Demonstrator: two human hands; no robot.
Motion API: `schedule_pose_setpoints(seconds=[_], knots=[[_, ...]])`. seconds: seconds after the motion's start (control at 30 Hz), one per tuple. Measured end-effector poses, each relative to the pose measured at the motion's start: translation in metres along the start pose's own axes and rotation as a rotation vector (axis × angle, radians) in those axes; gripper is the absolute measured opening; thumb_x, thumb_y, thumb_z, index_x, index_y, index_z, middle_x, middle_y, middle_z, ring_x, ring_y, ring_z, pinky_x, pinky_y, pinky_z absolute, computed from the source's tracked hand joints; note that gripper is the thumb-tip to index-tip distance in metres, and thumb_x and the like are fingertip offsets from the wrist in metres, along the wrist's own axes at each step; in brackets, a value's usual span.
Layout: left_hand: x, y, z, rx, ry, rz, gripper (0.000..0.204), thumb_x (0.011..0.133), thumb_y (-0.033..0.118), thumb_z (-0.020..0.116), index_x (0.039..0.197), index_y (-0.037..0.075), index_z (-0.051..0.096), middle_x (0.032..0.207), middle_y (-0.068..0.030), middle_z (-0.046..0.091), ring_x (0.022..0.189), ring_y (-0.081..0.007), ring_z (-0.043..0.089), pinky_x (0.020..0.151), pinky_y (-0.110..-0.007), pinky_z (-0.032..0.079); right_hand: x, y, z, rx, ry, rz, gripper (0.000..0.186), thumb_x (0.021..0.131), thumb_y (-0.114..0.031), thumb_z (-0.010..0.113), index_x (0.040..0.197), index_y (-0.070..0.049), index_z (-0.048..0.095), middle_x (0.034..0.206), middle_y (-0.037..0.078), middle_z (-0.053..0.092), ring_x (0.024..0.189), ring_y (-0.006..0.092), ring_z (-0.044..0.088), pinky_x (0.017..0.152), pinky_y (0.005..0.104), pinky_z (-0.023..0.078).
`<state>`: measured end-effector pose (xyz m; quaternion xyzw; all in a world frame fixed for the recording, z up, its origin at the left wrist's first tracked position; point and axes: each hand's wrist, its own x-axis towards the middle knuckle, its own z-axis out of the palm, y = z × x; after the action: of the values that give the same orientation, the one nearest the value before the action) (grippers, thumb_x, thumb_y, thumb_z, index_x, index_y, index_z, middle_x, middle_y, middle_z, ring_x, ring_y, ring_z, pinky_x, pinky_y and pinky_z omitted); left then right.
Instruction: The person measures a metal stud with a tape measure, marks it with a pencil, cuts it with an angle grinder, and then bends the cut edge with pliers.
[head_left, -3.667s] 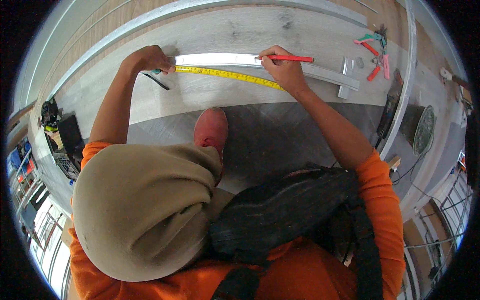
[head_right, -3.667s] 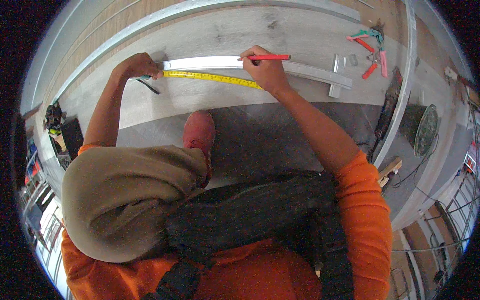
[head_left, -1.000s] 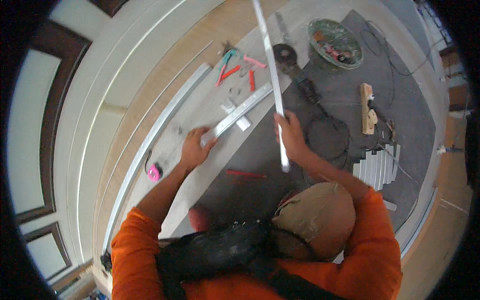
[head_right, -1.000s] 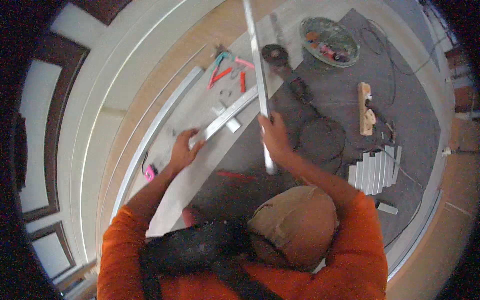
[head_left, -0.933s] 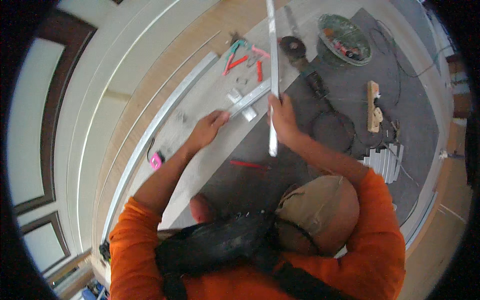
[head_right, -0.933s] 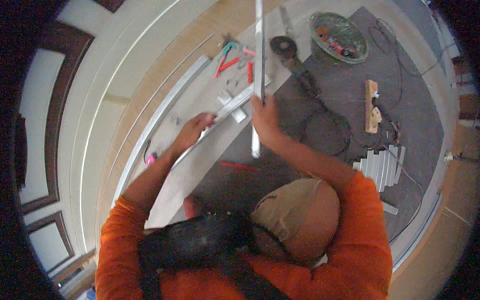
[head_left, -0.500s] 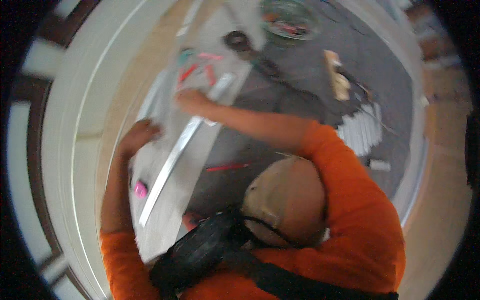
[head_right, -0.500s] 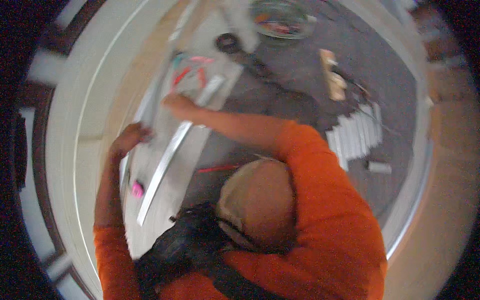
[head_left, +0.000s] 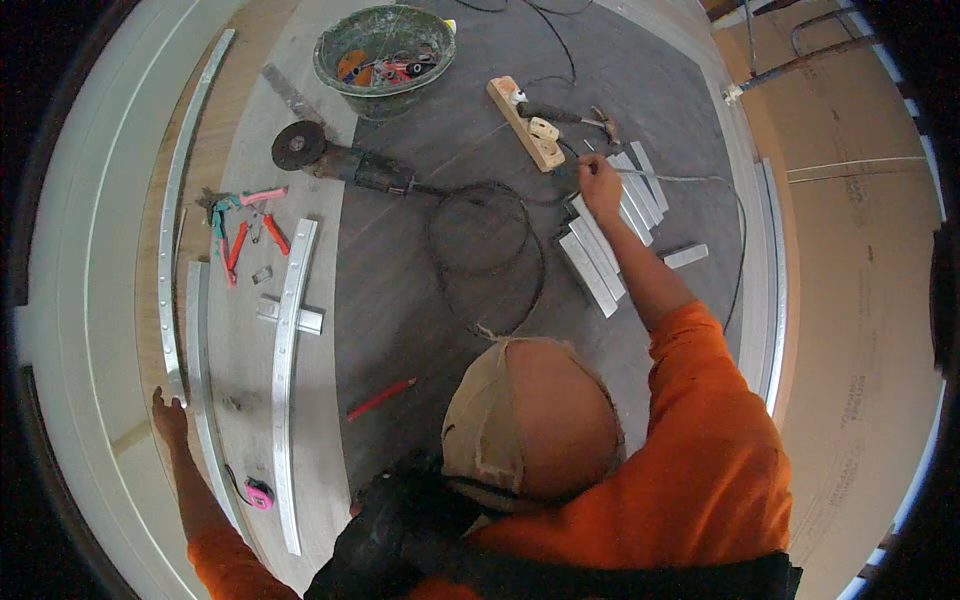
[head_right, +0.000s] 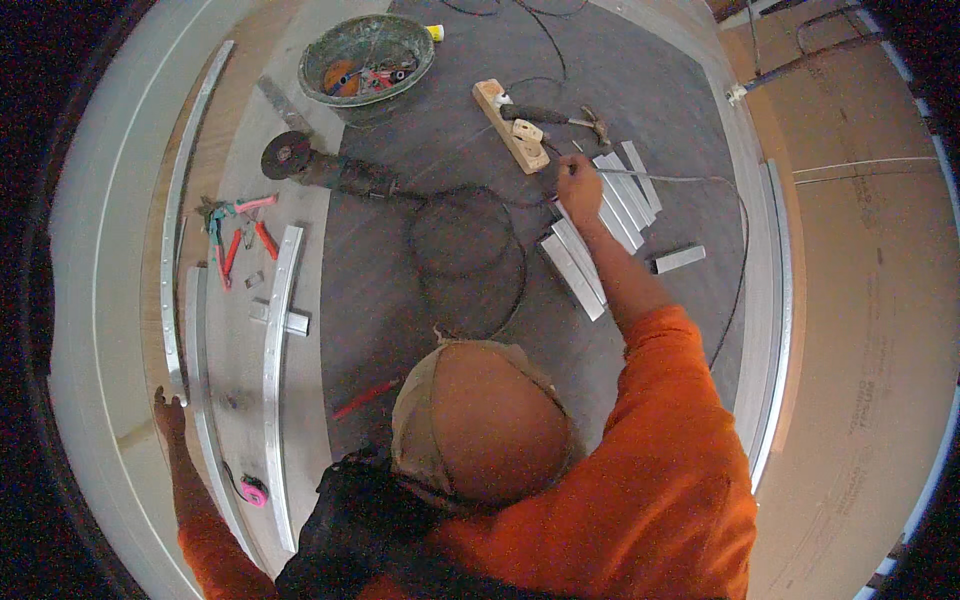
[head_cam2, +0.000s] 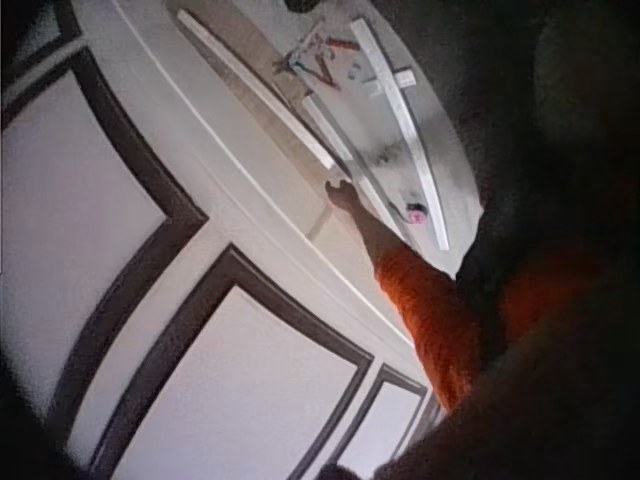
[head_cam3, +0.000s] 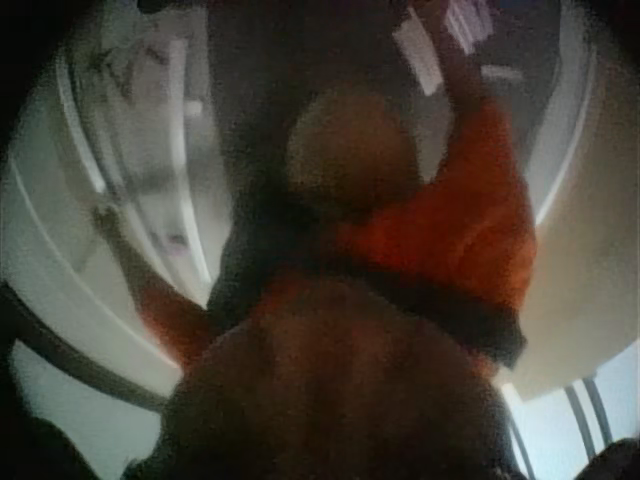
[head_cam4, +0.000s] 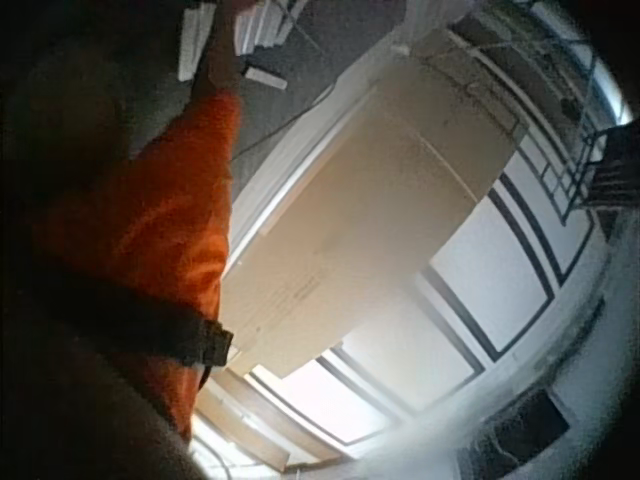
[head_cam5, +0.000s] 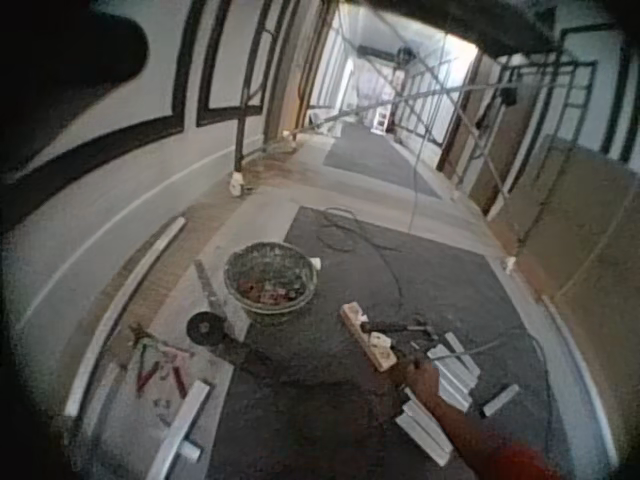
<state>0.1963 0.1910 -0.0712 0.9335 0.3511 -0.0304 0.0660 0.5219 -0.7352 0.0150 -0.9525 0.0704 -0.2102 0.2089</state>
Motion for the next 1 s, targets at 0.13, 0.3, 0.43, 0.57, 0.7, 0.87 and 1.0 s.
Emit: schedule_pose_setpoints(seconds=[0.13,0.3,0.43,0.57,0.7,0.87,1.0], knots=[[-0.029,0.041,-0.035,-0.199,0.175,0.192,0.046,0.088,0.006,0.066,0.133,0.001,0.06,0.131,-0.0208,0.063,0.125,-0.0364,0.057,0.106,-0.044,0.044,0.006,-0.059,0.002,0.072,-0.201,-0.209,0.019,0.091,-0.018,0.069,0.105,-0.006,0.07,0.093,0.015,0.072,0.083,0.0276,0.071,0.073,0.0395,0.054],[-0.085,0.188,-0.055,-0.413,0.314,0.369,0.033,0.088,0.005,0.066,0.122,0.008,0.067,0.121,-0.0121,0.068,0.114,-0.0322,0.061,0.102,-0.041,0.045,-0.017,-0.193,0.091,0.21,-0.61,-0.476,0.06,0.09,-0.044,0.071,0.134,-0.006,0.059,0.127,0.02,0.065,0.115,0.038,0.064,0.099,0.0437,0.05],[-0.144,0.312,-0.088,-0.688,-0.082,0.33,0.022,0.095,0.009,0.062,0.115,0.003,0.07,0.111,-0.0121,0.072,0.099,-0.0235,0.068,0.085,-0.033,0.051,-0.009,-0.298,0.159,0.091,-0.863,-0.446,0.094,0.075,-0.057,0.076,0.143,0.002,0.047,0.133,0.026,0.06,0.121,0.0397,0.06,0.099,0.048,0.05],[-0.181,0.368,-0.086,-1.07,-0.511,0.241,0.025,0.099,0.021,0.065,0.114,0.003,0.071,0.105,-0.0039,0.07,0.096,-0.0153,0.064,0.086,-0.03,0.049,-0.009,-0.327,0.171,0.15,-1.081,-0.131,0.075,0.072,-0.043,0.08,0.129,0.002,0.058,0.107,0.021,0.069,0.104,0.03,0.067,0.083,0.0431,0.054],[-0.197,0.43,-0.086,-1.212,-0.725,0.114,0.05,0.096,0.033,0.069,0.133,0.001,0.059,0.118,-0.0085,0.067,0.107,-0.0159,0.062,0.094,-0.034,0.048,-0.069,-0.299,0.138,0.91,-1.007,0.213,0.058,0.071,-0.038,0.083,0.112,-0.001,0.066,0.092,0.011,0.07,0.084,0.0218,0.066,0.076,0.0364,0.052],[-0.213,0.514,-0.094,-1.142,-0.897,0.402,0.07,0.086,0.036,0.079,0.139,0.0,0.051,0.129,-0.0156,0.061,0.122,-0.0257,0.058,0.102,-0.038,0.046,-0.076,-0.281,0.003,1.008,-0.771,0.376,0.064,0.075,-0.046,0.08,0.115,0.002,0.064,0.104,0.013,0.07,0.091,0.0239,0.066,0.083,0.0367,0.052],[-0.247,0.595,-0.139,-1.06,-0.98,0.738,0.055,0.089,0.038,0.075,0.125,0.0,0.06,0.111,-0.0094,0.069,0.102,-0.0204,0.065,0.092,-0.036,0.051,-0.061,-0.209,-0.073,1.586,-0.834,0.624,0.067,0.083,-0.049,0.073,0.122,0.003,0.06,0.114,0.016,0.068,0.105,0.0281,0.066,0.091,0.0396,0.053]])
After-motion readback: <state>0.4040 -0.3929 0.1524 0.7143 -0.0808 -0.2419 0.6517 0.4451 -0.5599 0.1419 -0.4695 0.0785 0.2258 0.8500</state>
